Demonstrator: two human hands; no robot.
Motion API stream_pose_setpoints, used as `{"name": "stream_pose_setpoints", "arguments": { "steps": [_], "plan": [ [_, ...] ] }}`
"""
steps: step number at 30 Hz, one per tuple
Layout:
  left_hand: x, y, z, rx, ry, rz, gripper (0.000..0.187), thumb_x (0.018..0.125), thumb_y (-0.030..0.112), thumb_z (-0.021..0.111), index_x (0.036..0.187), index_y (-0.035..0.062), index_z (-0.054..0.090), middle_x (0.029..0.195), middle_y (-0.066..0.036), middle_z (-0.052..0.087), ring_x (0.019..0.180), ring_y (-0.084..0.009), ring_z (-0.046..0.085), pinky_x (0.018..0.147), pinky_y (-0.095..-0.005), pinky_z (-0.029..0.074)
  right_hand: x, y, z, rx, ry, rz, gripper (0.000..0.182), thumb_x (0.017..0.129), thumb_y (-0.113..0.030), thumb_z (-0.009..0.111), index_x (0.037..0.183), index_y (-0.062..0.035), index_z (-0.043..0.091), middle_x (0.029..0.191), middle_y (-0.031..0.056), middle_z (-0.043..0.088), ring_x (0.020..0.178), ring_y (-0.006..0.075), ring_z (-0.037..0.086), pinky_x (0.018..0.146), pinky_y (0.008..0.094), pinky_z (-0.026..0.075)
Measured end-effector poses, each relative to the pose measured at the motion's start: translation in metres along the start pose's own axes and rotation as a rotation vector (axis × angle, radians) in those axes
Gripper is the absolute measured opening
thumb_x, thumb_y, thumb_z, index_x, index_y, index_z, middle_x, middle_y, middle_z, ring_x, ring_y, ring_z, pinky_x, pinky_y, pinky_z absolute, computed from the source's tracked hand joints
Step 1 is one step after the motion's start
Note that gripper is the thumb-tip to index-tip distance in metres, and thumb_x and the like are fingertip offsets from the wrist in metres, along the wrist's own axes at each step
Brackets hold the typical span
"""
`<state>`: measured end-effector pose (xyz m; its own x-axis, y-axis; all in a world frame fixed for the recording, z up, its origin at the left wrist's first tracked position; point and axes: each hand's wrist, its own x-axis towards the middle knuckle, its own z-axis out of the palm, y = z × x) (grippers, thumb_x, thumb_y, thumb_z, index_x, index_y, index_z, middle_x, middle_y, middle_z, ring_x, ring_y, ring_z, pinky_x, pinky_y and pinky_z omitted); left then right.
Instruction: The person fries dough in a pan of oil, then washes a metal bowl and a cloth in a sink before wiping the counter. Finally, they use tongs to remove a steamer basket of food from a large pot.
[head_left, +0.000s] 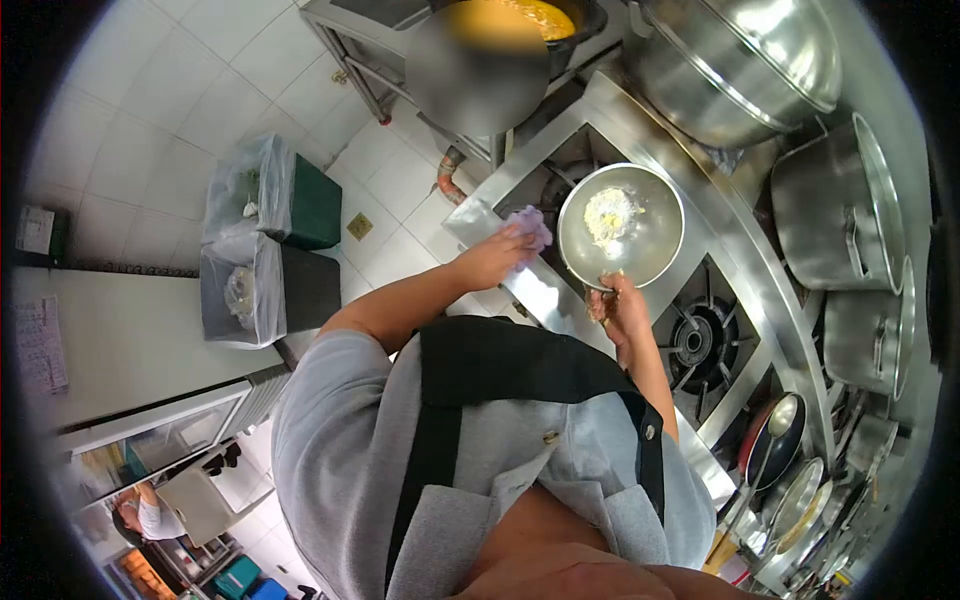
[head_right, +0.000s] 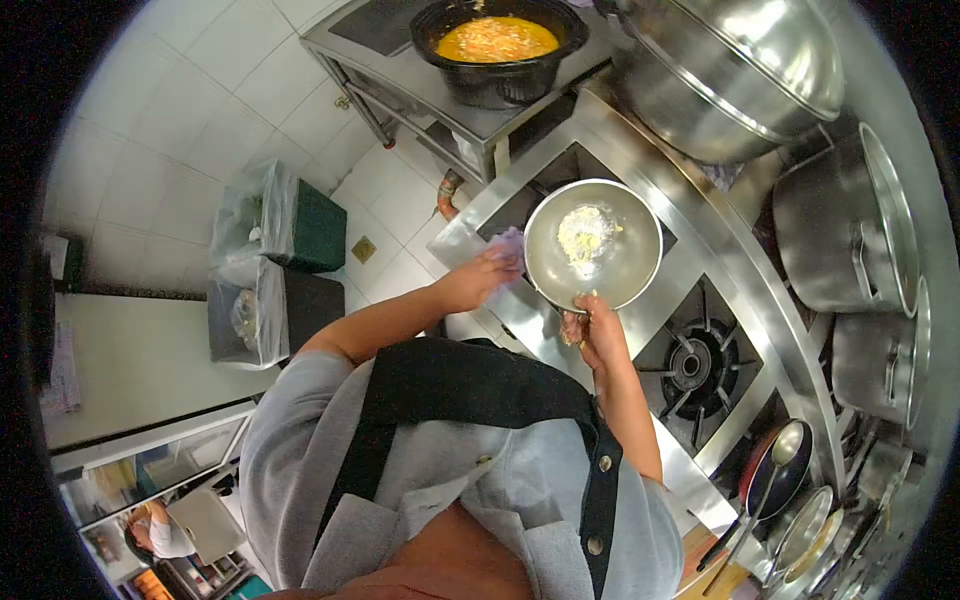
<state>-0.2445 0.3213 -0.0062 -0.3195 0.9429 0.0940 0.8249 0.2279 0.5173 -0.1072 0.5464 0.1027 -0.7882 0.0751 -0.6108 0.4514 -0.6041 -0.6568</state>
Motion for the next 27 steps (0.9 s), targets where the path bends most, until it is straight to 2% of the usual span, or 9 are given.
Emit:
{"name": "stream_pose_setpoints", "arguments": {
  "steps": [2, 6, 10, 13, 16, 19, 20, 23, 27],
  "plan": [
    [0.002, -0.009, 0.001, 0.028, 0.007, 0.055, 0.046, 0.075, 0.017, 0.057, 0.120, 0.0081, 0.050, 0.137, -0.014, 0.034, 0.132, -0.0357, 0.019, 0.109, -0.0504, 0.009, 0.011, 0.006, 0.008, -0.066, -0.104, -0.011, 0.017, 0.081, -0.018, 0.050, 0.076, -0.0023, 0.050, 0.057, 0.0079, 0.051, 0.045, 0.0166, 0.046, 0.043, 0.0289, 0.039],
    [-0.018, -0.010, -0.033, 0.011, 0.209, -0.034, 0.045, 0.074, 0.017, 0.056, 0.119, 0.0179, 0.053, 0.133, -0.007, 0.041, 0.130, -0.0336, 0.024, 0.103, -0.0569, 0.021, 0.033, -0.001, 0.066, -0.158, -0.035, 0.008, 0.020, 0.082, -0.021, 0.051, 0.076, -0.0018, 0.050, 0.057, 0.0081, 0.051, 0.044, 0.0165, 0.045, 0.043, 0.0293, 0.039],
    [-0.069, -0.071, -0.084, -0.107, 0.174, 0.021, 0.038, 0.075, 0.010, 0.053, 0.112, 0.0143, 0.056, 0.126, -0.007, 0.047, 0.125, -0.0330, 0.034, 0.102, -0.0516, 0.027, 0.073, 0.009, 0.144, -0.170, -0.076, -0.005, 0.021, 0.083, -0.023, 0.050, 0.079, -0.0018, 0.049, 0.059, 0.0081, 0.051, 0.045, 0.0158, 0.046, 0.043, 0.0288, 0.040],
    [-0.125, -0.136, -0.124, -0.097, 0.172, -0.054, 0.032, 0.078, 0.010, 0.053, 0.110, 0.0097, 0.056, 0.120, -0.010, 0.051, 0.122, -0.0326, 0.038, 0.104, -0.0490, 0.025, 0.116, 0.017, 0.212, -0.141, -0.095, 0.053, 0.022, 0.084, -0.024, 0.047, 0.081, -0.0018, 0.049, 0.062, 0.0077, 0.052, 0.046, 0.0146, 0.046, 0.043, 0.0275, 0.040],
    [-0.177, -0.187, -0.170, -0.035, 0.162, -0.147, 0.033, 0.080, 0.007, 0.050, 0.112, 0.0119, 0.055, 0.119, -0.009, 0.052, 0.121, -0.0320, 0.039, 0.103, -0.0490, 0.026, 0.163, 0.019, 0.282, -0.174, -0.151, 0.065, 0.020, 0.084, -0.022, 0.048, 0.080, -0.0031, 0.049, 0.061, 0.0066, 0.052, 0.046, 0.0138, 0.046, 0.043, 0.0264, 0.039],
    [-0.185, -0.226, -0.218, 0.084, 0.149, -0.130, 0.034, 0.081, 0.006, 0.049, 0.114, 0.0131, 0.054, 0.118, -0.009, 0.052, 0.121, -0.0320, 0.039, 0.103, -0.0490, 0.025, 0.202, 0.010, 0.350, -0.193, -0.259, 0.042, 0.018, 0.084, -0.022, 0.048, 0.080, -0.0050, 0.050, 0.060, 0.0053, 0.052, 0.047, 0.0137, 0.046, 0.043, 0.0247, 0.038],
    [-0.176, -0.234, -0.235, 0.124, 0.222, -0.075, 0.031, 0.083, 0.009, 0.050, 0.113, 0.0109, 0.053, 0.109, -0.011, 0.056, 0.113, -0.0333, 0.046, 0.097, -0.0498, 0.034, 0.209, 0.002, 0.373, -0.170, -0.253, 0.043, 0.018, 0.085, -0.023, 0.047, 0.080, -0.0049, 0.051, 0.060, 0.0050, 0.052, 0.047, 0.0135, 0.046, 0.043, 0.0246, 0.038],
    [-0.134, -0.268, -0.264, 0.075, 0.305, 0.001, 0.019, 0.086, 0.014, 0.047, 0.102, 0.0071, 0.055, 0.088, -0.013, 0.059, 0.085, -0.0326, 0.057, 0.078, -0.0481, 0.045, 0.236, -0.020, 0.422, -0.138, -0.262, 0.000, 0.018, 0.084, -0.023, 0.049, 0.081, -0.0048, 0.052, 0.060, 0.0035, 0.052, 0.048, 0.0121, 0.046, 0.044, 0.0235, 0.037],
    [-0.075, -0.334, -0.290, -1.167, 0.080, -0.124, 0.016, 0.084, 0.016, 0.048, 0.093, 0.0051, 0.056, 0.082, -0.014, 0.058, 0.074, -0.0307, 0.057, 0.069, -0.0464, 0.046, 0.278, -0.052, 0.461, -0.098, -0.288, -0.035, 0.017, 0.082, -0.021, 0.050, 0.079, -0.0045, 0.051, 0.063, 0.0052, 0.052, 0.050, 0.0127, 0.045, 0.045, 0.0240, 0.036]
  ]
}}
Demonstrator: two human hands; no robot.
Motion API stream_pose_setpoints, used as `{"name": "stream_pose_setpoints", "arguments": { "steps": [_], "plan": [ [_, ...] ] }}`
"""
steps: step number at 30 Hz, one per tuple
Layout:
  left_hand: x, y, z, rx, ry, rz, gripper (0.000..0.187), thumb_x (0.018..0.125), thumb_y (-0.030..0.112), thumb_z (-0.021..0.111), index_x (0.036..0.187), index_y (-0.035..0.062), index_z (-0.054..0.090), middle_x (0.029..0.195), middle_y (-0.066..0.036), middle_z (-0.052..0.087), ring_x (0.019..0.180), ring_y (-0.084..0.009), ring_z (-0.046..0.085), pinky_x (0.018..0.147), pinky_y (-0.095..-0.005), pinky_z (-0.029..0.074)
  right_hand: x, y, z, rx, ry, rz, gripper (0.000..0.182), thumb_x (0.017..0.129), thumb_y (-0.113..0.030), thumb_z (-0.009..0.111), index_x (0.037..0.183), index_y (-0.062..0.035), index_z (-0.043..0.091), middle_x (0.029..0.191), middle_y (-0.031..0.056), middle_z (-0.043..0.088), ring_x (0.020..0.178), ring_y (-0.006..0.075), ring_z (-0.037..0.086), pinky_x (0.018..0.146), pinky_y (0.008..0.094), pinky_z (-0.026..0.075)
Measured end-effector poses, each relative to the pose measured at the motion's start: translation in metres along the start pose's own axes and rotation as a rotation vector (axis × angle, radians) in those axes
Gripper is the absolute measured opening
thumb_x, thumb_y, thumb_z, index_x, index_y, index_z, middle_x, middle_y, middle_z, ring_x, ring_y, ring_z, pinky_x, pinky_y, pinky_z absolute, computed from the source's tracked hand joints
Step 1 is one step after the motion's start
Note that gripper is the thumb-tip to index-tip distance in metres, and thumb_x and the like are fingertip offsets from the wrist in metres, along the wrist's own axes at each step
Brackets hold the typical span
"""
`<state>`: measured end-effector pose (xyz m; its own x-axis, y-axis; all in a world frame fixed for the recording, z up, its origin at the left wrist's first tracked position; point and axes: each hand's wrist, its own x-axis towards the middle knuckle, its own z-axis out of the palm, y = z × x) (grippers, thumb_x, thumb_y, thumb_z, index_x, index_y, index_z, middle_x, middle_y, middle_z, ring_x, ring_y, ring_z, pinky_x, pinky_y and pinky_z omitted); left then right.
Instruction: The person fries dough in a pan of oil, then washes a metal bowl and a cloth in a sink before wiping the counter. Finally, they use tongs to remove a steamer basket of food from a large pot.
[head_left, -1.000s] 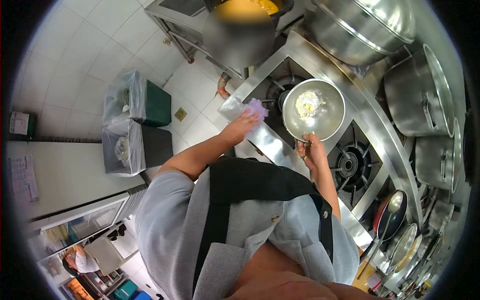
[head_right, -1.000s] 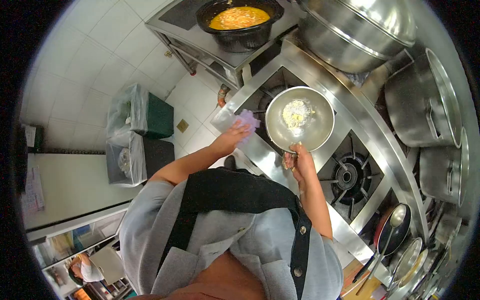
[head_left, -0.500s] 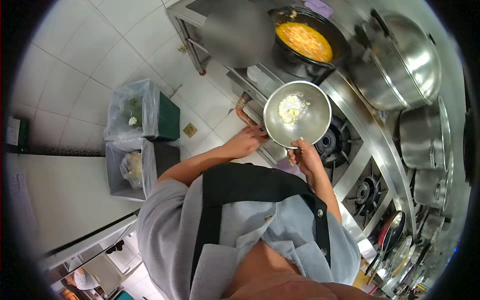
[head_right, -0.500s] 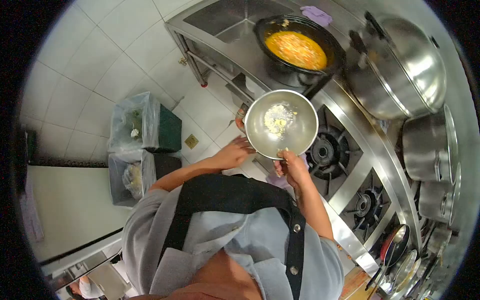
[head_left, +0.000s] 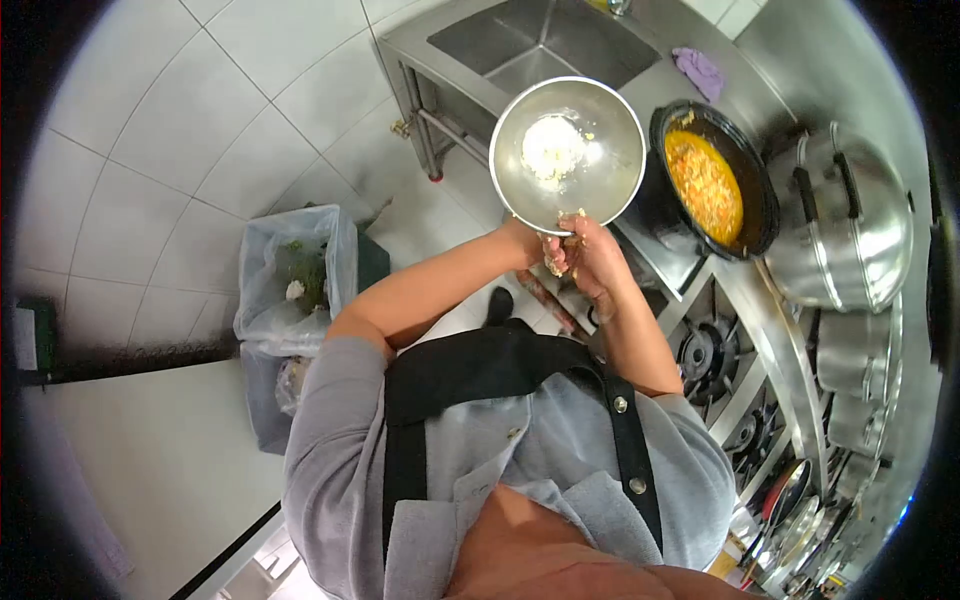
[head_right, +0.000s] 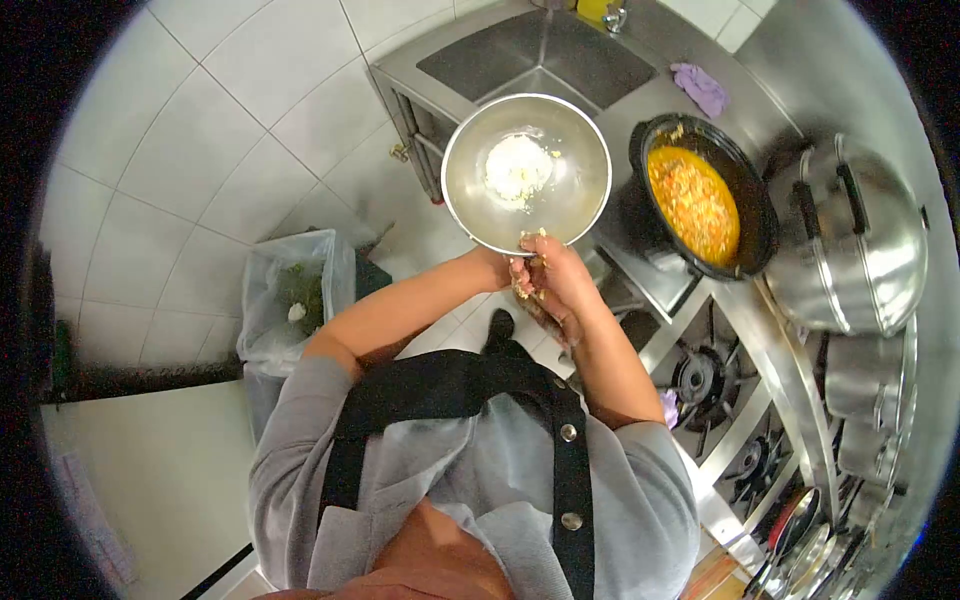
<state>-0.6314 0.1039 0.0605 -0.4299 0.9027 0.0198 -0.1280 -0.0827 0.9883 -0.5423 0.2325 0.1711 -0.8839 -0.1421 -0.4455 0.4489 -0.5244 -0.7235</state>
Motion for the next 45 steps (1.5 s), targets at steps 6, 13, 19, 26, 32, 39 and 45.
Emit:
{"name": "stream_pose_setpoints", "arguments": {
  "steps": [6, 13, 19, 26, 32, 39, 45],
  "plan": [
    [0.046, -0.016, -0.098, 0.319, 0.281, -0.081, 0.020, 0.083, 0.016, 0.049, 0.097, 0.0037, 0.057, 0.085, -0.016, 0.060, 0.077, -0.0295, 0.059, 0.068, -0.0414, 0.047, 0.091, -0.040, 0.000, 0.070, -0.097, -0.041, 0.018, 0.082, -0.021, 0.050, 0.080, -0.0033, 0.050, 0.064, 0.0062, 0.052, 0.051, 0.0134, 0.045, 0.045, 0.0253, 0.036],
    [0.057, 0.085, -0.222, 0.477, 0.788, 0.142, 0.032, 0.093, 0.028, 0.044, 0.111, 0.0036, 0.055, 0.107, -0.008, 0.060, 0.095, -0.0180, 0.057, 0.084, -0.0325, 0.045, 0.193, -0.094, -0.015, 0.182, 0.021, -0.166, 0.018, 0.085, -0.021, 0.047, 0.087, -0.0027, 0.048, 0.066, 0.0069, 0.053, 0.050, 0.0138, 0.046, 0.044, 0.0264, 0.038],
    [0.139, 0.158, -0.299, 0.320, 0.649, 0.203, 0.033, 0.094, 0.025, 0.042, 0.115, 0.0007, 0.053, 0.111, -0.010, 0.058, 0.102, -0.0169, 0.055, 0.087, -0.0291, 0.044, 0.254, -0.139, -0.027, 0.135, 0.263, -0.266, 0.019, 0.086, -0.022, 0.044, 0.083, -0.0031, 0.049, 0.065, 0.0049, 0.052, 0.051, 0.0129, 0.045, 0.046, 0.0267, 0.038],
    [0.253, 0.144, -0.403, 0.596, 0.311, 0.174, 0.032, 0.093, 0.024, 0.045, 0.116, 0.0037, 0.054, 0.118, -0.010, 0.055, 0.101, -0.0198, 0.055, 0.088, -0.0314, 0.043, 0.338, -0.144, -0.059, 0.133, 0.518, -0.235, 0.025, 0.088, -0.027, 0.042, 0.083, -0.0041, 0.051, 0.066, 0.0046, 0.052, 0.052, 0.0138, 0.046, 0.047, 0.0274, 0.037],
    [0.377, 0.140, -0.428, 1.372, 0.039, 0.385, 0.045, 0.091, 0.032, 0.044, 0.132, 0.0130, 0.038, 0.138, -0.011, 0.035, 0.123, -0.0360, 0.036, 0.101, -0.0398, 0.033, 0.415, -0.142, -0.071, 0.374, 0.558, -0.101, 0.032, 0.090, -0.031, 0.035, 0.084, -0.0044, 0.052, 0.066, 0.0043, 0.051, 0.054, 0.0152, 0.045, 0.047, 0.0300, 0.037],
    [0.503, 0.137, -0.414, 1.697, -0.083, 0.305, 0.051, 0.091, 0.037, 0.043, 0.137, 0.0200, 0.029, 0.146, 0.003, 0.019, 0.135, -0.0300, 0.015, 0.106, -0.0517, 0.021, 0.469, -0.142, -0.088, 0.516, 0.631, -0.039, 0.026, 0.089, -0.028, 0.035, 0.084, -0.0069, 0.050, 0.069, 0.0057, 0.052, 0.054, 0.0160, 0.045, 0.047, 0.0300, 0.037],
    [0.562, 0.109, -0.430, 1.751, -0.059, 0.132, 0.048, 0.091, 0.035, 0.041, 0.135, 0.0188, 0.033, 0.142, 0.002, 0.029, 0.132, -0.0283, 0.022, 0.104, -0.0504, 0.024, 0.506, -0.148, -0.121, 0.469, 0.635, -0.038, 0.023, 0.087, -0.028, 0.037, 0.082, -0.0084, 0.048, 0.064, 0.0050, 0.050, 0.052, 0.0162, 0.044, 0.046, 0.0305, 0.036]
  ]
}}
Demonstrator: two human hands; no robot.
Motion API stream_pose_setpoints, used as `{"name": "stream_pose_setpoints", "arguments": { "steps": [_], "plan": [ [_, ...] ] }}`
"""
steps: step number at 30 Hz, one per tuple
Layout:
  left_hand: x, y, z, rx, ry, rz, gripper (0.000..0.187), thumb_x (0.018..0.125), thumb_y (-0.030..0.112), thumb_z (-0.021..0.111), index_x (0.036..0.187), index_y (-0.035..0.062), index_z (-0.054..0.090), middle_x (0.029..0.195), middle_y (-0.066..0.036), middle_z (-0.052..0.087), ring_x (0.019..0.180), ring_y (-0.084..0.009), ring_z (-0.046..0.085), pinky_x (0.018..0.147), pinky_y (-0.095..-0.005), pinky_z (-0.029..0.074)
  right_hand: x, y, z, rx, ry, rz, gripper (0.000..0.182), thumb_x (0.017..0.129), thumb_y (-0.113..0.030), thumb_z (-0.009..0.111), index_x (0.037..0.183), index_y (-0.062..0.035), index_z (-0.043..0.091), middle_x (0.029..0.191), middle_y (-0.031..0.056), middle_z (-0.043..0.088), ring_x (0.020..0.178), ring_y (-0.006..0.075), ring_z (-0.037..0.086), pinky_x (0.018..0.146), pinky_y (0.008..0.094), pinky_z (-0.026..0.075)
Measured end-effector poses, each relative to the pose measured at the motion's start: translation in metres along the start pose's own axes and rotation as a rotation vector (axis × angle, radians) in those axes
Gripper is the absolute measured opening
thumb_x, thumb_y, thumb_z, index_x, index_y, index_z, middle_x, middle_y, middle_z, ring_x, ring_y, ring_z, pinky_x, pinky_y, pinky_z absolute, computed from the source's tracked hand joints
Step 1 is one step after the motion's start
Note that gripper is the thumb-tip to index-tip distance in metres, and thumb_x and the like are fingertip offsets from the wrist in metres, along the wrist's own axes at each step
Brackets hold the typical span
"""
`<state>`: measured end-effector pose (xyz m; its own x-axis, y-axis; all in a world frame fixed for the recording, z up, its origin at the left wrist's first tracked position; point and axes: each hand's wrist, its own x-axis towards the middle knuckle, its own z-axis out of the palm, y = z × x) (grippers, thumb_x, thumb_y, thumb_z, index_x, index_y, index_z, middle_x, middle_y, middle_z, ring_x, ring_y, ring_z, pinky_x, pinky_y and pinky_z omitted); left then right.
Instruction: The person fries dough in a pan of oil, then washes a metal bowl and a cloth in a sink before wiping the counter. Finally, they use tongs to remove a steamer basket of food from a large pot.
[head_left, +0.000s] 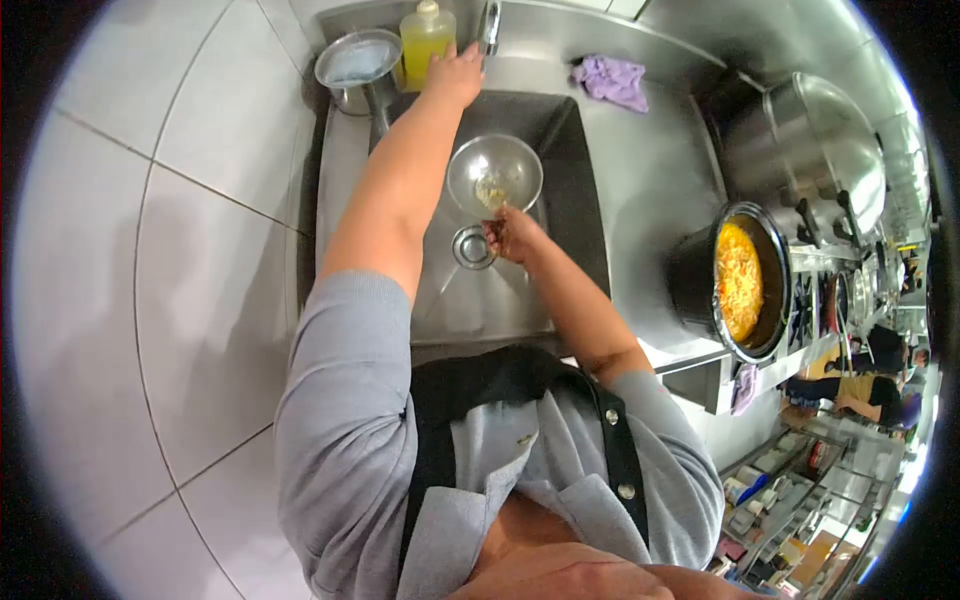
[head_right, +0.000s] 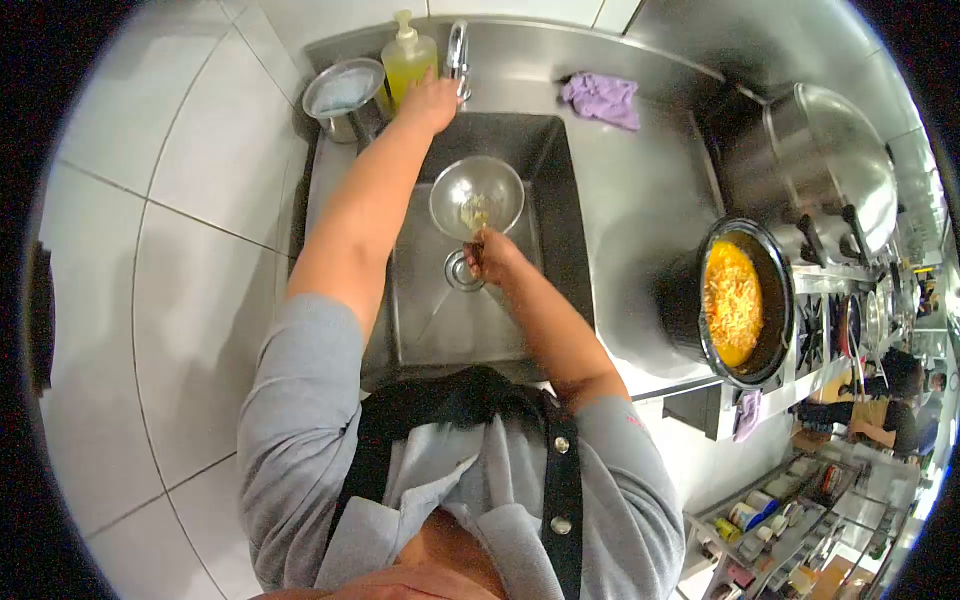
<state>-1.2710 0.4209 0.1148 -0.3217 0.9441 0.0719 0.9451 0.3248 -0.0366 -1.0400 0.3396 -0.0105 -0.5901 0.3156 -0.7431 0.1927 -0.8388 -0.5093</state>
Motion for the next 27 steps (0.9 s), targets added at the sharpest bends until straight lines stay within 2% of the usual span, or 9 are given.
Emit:
{"name": "stream_pose_setpoints", "arguments": {
  "steps": [4, 10, 12, 14, 17, 20, 23, 24, 27],
  "plan": [
    [0.007, -0.016, 0.024, -0.174, 0.032, -0.117, 0.045, 0.092, 0.033, 0.038, 0.131, 0.0109, 0.038, 0.140, -0.001, 0.033, 0.126, -0.0277, 0.033, 0.102, -0.0422, 0.028, 0.021, -0.012, -0.002, -0.029, 0.017, -0.002, 0.023, 0.087, -0.029, 0.037, 0.079, -0.0095, 0.047, 0.064, 0.0051, 0.051, 0.050, 0.0156, 0.046, 0.043, 0.0286, 0.037],
    [-0.061, -0.015, 0.076, -0.353, 0.128, -0.147, 0.054, 0.087, 0.035, 0.049, 0.134, 0.0113, 0.035, 0.139, -0.007, 0.034, 0.126, -0.0315, 0.033, 0.102, -0.0443, 0.030, 0.030, -0.026, -0.005, -0.072, -0.015, 0.019, 0.020, 0.086, -0.026, 0.041, 0.079, -0.0087, 0.047, 0.067, 0.0062, 0.051, 0.053, 0.0160, 0.047, 0.046, 0.0279, 0.040],
    [-0.078, -0.023, 0.136, -0.741, 0.094, -0.347, 0.058, 0.081, 0.028, 0.059, 0.131, 0.0091, 0.036, 0.125, -0.018, 0.046, 0.116, -0.0353, 0.045, 0.090, -0.0558, 0.039, 0.032, -0.024, -0.006, -0.067, 0.038, 0.033, 0.019, 0.085, -0.026, 0.042, 0.079, -0.0082, 0.047, 0.067, 0.0057, 0.052, 0.053, 0.0156, 0.047, 0.047, 0.0271, 0.041],
    [-0.114, -0.022, 0.098, -1.437, -0.335, -0.740, 0.056, 0.080, 0.022, 0.060, 0.129, 0.0067, 0.037, 0.120, -0.021, 0.048, 0.105, -0.0361, 0.053, 0.078, -0.0551, 0.047, 0.039, -0.026, -0.019, -0.117, -0.018, 0.098, 0.020, 0.085, -0.026, 0.045, 0.080, -0.0069, 0.049, 0.067, 0.0052, 0.052, 0.054, 0.0146, 0.047, 0.049, 0.0259, 0.043],
    [-0.131, -0.029, 0.140, -1.832, -0.597, -0.632, 0.052, 0.079, 0.014, 0.058, 0.127, 0.0064, 0.038, 0.116, -0.019, 0.050, 0.100, -0.0337, 0.056, 0.066, -0.0543, 0.051, 0.057, -0.020, -0.036, -0.146, -0.120, 0.196, 0.021, 0.084, -0.027, 0.050, 0.083, -0.0058, 0.051, 0.069, 0.0061, 0.052, 0.057, 0.0140, 0.048, 0.052, 0.0252, 0.044],
    [-0.133, -0.013, 0.113, -1.562, -0.525, -0.586, 0.056, 0.080, 0.006, 0.053, 0.132, 0.0179, 0.036, 0.118, -0.020, 0.049, 0.105, -0.0360, 0.054, 0.076, -0.0529, 0.049, 0.080, -0.002, -0.044, -0.333, 0.082, 0.064, 0.024, 0.082, -0.024, 0.055, 0.085, 0.0000, 0.054, 0.071, 0.0083, 0.055, 0.059, 0.0173, 0.053, 0.053, 0.0278, 0.045],
    [-0.123, -0.012, 0.139, -0.779, -0.240, -0.175, 0.064, 0.082, 0.001, 0.045, 0.134, 0.0342, 0.032, 0.126, -0.022, 0.044, 0.109, -0.0376, 0.051, 0.086, -0.0433, 0.046, 0.090, 0.005, -0.020, -1.338, 0.911, -0.465, 0.030, 0.078, -0.020, 0.062, 0.095, 0.0031, 0.053, 0.083, 0.0129, 0.058, 0.067, 0.0205, 0.058, 0.060, 0.0308, 0.049],
    [-0.123, -0.011, 0.136, -0.712, -0.215, -0.203, 0.067, 0.081, -0.001, 0.044, 0.134, 0.0370, 0.031, 0.128, -0.023, 0.041, 0.111, -0.0384, 0.049, 0.089, -0.0420, 0.044, 0.089, -0.005, -0.004, -1.298, 0.907, -0.483, 0.035, 0.076, -0.016, 0.063, 0.101, 0.0047, 0.050, 0.093, 0.0161, 0.058, 0.073, 0.0224, 0.060, 0.064, 0.0345, 0.051],
    [-0.130, -0.004, 0.123, -0.614, -0.192, -0.256, 0.074, 0.078, -0.005, 0.045, 0.134, 0.0415, 0.030, 0.133, -0.024, 0.034, 0.115, -0.0398, 0.044, 0.095, -0.0398, 0.039, 0.093, -0.036, 0.030, -0.563, 0.269, -0.553, 0.028, 0.073, -0.008, 0.062, 0.093, 0.0072, 0.052, 0.075, 0.0149, 0.060, 0.062, 0.0254, 0.060, 0.053, 0.0352, 0.051]
  ]
}}
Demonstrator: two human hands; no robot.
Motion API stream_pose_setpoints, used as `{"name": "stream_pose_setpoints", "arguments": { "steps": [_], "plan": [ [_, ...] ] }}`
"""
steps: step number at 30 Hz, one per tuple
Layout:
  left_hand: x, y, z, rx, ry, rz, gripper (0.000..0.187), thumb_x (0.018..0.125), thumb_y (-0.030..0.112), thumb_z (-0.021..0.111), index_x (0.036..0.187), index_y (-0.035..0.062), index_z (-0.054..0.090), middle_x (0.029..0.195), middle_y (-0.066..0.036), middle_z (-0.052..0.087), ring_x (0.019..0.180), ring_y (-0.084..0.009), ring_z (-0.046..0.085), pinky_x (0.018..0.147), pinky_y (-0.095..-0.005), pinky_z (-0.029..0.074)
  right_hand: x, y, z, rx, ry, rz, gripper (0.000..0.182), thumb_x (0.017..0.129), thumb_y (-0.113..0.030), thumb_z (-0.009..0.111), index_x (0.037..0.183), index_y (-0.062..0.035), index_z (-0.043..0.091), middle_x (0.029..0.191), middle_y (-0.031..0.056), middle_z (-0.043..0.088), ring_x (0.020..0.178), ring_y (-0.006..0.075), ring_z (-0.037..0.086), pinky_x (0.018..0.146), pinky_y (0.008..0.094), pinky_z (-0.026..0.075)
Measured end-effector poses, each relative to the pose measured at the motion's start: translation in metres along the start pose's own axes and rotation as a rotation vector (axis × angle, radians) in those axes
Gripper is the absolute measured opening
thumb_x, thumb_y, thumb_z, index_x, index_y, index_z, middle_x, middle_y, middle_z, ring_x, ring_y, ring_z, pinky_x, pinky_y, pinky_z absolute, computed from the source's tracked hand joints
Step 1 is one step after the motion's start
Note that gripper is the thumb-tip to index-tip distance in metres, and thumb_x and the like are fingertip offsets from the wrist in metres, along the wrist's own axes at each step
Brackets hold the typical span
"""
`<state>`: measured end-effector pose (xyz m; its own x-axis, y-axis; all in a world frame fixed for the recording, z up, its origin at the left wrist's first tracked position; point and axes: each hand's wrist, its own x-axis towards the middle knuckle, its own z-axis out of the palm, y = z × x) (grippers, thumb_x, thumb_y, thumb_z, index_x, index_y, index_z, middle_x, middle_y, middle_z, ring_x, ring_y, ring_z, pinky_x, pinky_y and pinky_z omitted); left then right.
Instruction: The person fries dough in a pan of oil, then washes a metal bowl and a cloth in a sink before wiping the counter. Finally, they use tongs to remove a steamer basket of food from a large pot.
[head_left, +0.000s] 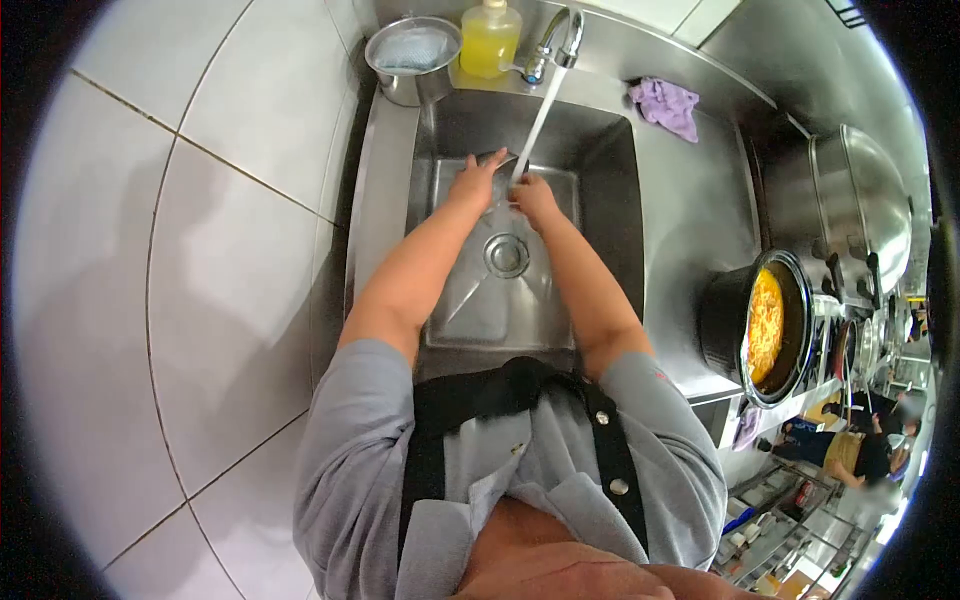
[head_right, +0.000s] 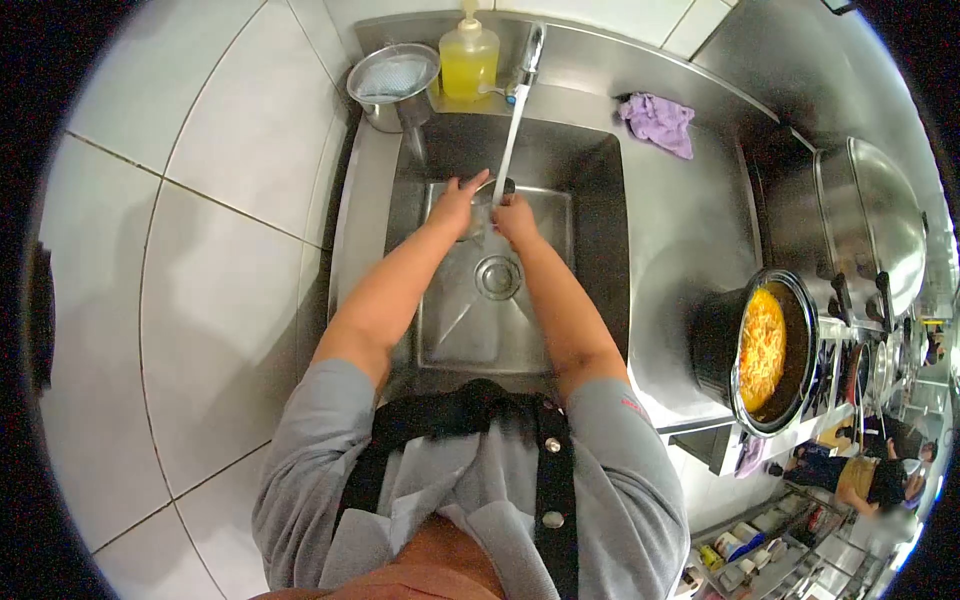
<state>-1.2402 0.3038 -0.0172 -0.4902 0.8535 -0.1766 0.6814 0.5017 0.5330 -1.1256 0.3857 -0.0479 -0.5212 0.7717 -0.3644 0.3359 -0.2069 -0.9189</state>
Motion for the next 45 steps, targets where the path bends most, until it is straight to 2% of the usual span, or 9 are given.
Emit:
{"name": "stream_pose_setpoints", "arguments": {
  "steps": [11, 17, 20, 26, 30, 33, 36, 41, 45],
  "plan": [
    [0.011, -0.005, 0.001, -0.364, -0.092, -0.085, 0.068, 0.078, -0.003, 0.045, 0.136, 0.0298, 0.030, 0.122, -0.024, 0.046, 0.104, -0.0400, 0.052, 0.083, -0.0427, 0.050, 0.022, -0.033, 0.031, 0.481, 0.244, 0.223, 0.011, 0.080, -0.013, 0.053, 0.080, -0.0015, 0.056, 0.063, 0.0082, 0.052, 0.049, 0.0196, 0.049, 0.039, 0.0345, 0.034],
    [0.008, -0.005, 0.013, -0.633, -0.109, -0.195, 0.050, 0.088, 0.012, 0.040, 0.136, 0.0216, 0.031, 0.120, -0.025, 0.049, 0.108, -0.0420, 0.049, 0.092, -0.0436, 0.039, 0.049, 0.005, 0.048, 0.283, 0.290, 0.209, 0.021, 0.084, -0.027, 0.051, 0.084, -0.0066, 0.056, 0.075, 0.0075, 0.054, 0.066, 0.0216, 0.053, 0.054, 0.0389, 0.043],
    [0.024, -0.021, 0.020, -0.616, 0.097, -0.056, 0.044, 0.088, 0.014, 0.038, 0.132, 0.0162, 0.038, 0.117, -0.025, 0.051, 0.108, -0.0399, 0.049, 0.092, -0.0432, 0.039, 0.018, -0.008, 0.074, 0.923, -0.020, 0.179, 0.031, 0.088, -0.032, 0.045, 0.107, -0.0086, 0.054, 0.095, 0.0112, 0.057, 0.085, 0.0244, 0.055, 0.073, 0.0408, 0.046],
    [0.013, -0.007, -0.001, -0.616, 0.066, -0.061, 0.050, 0.082, 0.002, 0.040, 0.126, 0.0241, 0.045, 0.112, -0.020, 0.056, 0.089, -0.0325, 0.060, 0.065, -0.0398, 0.052, 0.005, 0.065, 0.013, -0.795, -0.408, -0.438, 0.049, 0.090, -0.042, 0.034, 0.134, -0.0217, 0.035, 0.139, 0.0146, 0.034, 0.128, 0.0284, 0.033, 0.106, 0.0419, 0.021],
    [0.015, -0.003, 0.011, -0.515, -0.124, -0.182, 0.054, 0.079, -0.001, 0.039, 0.129, 0.0213, 0.042, 0.111, -0.023, 0.055, 0.075, -0.0360, 0.063, 0.050, -0.0414, 0.055, 0.004, 0.046, -0.016, -1.551, -0.067, -0.460, 0.050, 0.087, -0.032, 0.043, 0.135, -0.0220, 0.036, 0.139, 0.0164, 0.033, 0.131, 0.0313, 0.024, 0.108, 0.0441, 0.015],
    [0.012, -0.007, 0.010, -0.621, -0.133, -0.175, 0.058, 0.079, 0.000, 0.039, 0.132, 0.0235, 0.038, 0.114, -0.023, 0.054, 0.077, -0.0362, 0.063, 0.051, -0.0422, 0.055, 0.000, 0.035, 0.012, -1.070, 0.043, -0.348, 0.040, 0.078, -0.014, 0.054, 0.117, -0.0075, 0.053, 0.133, 0.0234, 0.036, 0.126, 0.0323, 0.032, 0.105, 0.0433, 0.021],
    [0.012, -0.012, 0.019, -0.618, -0.182, -0.265, 0.054, 0.081, 0.003, 0.040, 0.131, 0.0229, 0.037, 0.114, -0.020, 0.054, 0.081, -0.0373, 0.062, 0.048, -0.0429, 0.056, 0.055, 0.112, 0.043, -0.040, 0.298, -0.117, 0.021, 0.079, -0.013, 0.051, 0.097, -0.0022, 0.056, 0.089, 0.0190, 0.054, 0.086, 0.0280, 0.053, 0.074, 0.0403, 0.043],
    [0.024, -0.057, 0.065, -0.535, -0.128, -0.361, 0.050, 0.082, 0.006, 0.043, 0.129, 0.0206, 0.036, 0.122, -0.020, 0.048, 0.091, -0.0406, 0.059, 0.051, -0.0452, 0.056, 0.043, 0.067, 0.028, 0.604, 0.125, 0.434, 0.018, 0.087, -0.023, 0.046, 0.089, -0.0056, 0.051, 0.057, 0.0087, 0.047, 0.044, 0.0236, 0.046, 0.048, 0.0352, 0.041],
    [0.022, -0.070, 0.070, -0.843, -0.077, -0.723, 0.051, 0.080, 0.010, 0.052, 0.127, 0.0136, 0.036, 0.126, -0.022, 0.043, 0.098, -0.0435, 0.055, 0.063, -0.0435, 0.055, 0.048, 0.057, 0.038, 0.756, -0.028, 0.347, 0.028, 0.089, -0.035, 0.043, 0.090, -0.0088, 0.053, 0.071, 0.0095, 0.053, 0.066, 0.0250, 0.051, 0.060, 0.0350, 0.041]
  ]
}}
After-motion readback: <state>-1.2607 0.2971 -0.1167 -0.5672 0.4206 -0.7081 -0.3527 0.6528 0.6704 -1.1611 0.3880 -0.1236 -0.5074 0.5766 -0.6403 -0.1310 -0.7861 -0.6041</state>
